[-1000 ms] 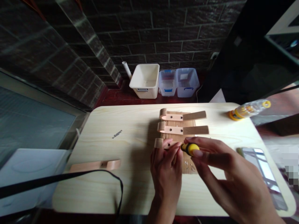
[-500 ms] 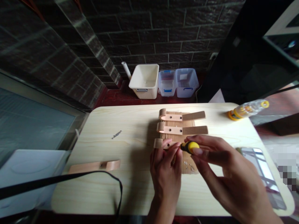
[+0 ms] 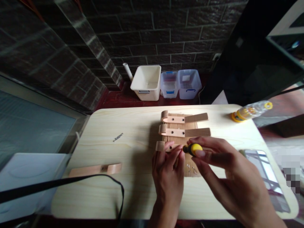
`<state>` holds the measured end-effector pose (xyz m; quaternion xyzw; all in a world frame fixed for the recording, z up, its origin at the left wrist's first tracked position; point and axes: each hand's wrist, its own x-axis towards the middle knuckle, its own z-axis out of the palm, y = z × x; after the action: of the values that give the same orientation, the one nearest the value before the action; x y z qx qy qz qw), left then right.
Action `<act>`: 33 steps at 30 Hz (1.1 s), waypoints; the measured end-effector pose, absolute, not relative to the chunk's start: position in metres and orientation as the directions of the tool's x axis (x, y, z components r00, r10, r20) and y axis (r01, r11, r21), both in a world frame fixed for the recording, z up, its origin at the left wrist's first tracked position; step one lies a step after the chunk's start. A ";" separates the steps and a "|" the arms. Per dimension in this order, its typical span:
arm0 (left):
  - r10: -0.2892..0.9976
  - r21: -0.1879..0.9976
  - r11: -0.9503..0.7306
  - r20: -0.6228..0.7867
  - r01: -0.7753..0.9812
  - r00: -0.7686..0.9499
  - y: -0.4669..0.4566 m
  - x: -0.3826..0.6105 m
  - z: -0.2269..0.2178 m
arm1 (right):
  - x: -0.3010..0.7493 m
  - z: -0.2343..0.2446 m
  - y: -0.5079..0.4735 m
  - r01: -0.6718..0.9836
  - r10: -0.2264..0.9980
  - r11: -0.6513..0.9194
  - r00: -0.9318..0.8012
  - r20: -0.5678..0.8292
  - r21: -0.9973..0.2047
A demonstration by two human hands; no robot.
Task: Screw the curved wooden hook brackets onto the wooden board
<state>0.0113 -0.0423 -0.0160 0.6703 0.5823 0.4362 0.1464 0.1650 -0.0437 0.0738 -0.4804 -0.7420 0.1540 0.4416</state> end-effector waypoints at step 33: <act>0.900 0.653 -0.269 0.433 0.708 -0.058 -0.043 0.012 -0.014 | 0.168 0.072 -0.044 0.545 0.856 0.491 -0.155 0.494 -0.680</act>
<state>0.0120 -0.0434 -0.0137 0.6768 0.5938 0.4200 0.1141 0.1680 -0.0445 0.0722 -0.4734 -0.7395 0.1746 0.4455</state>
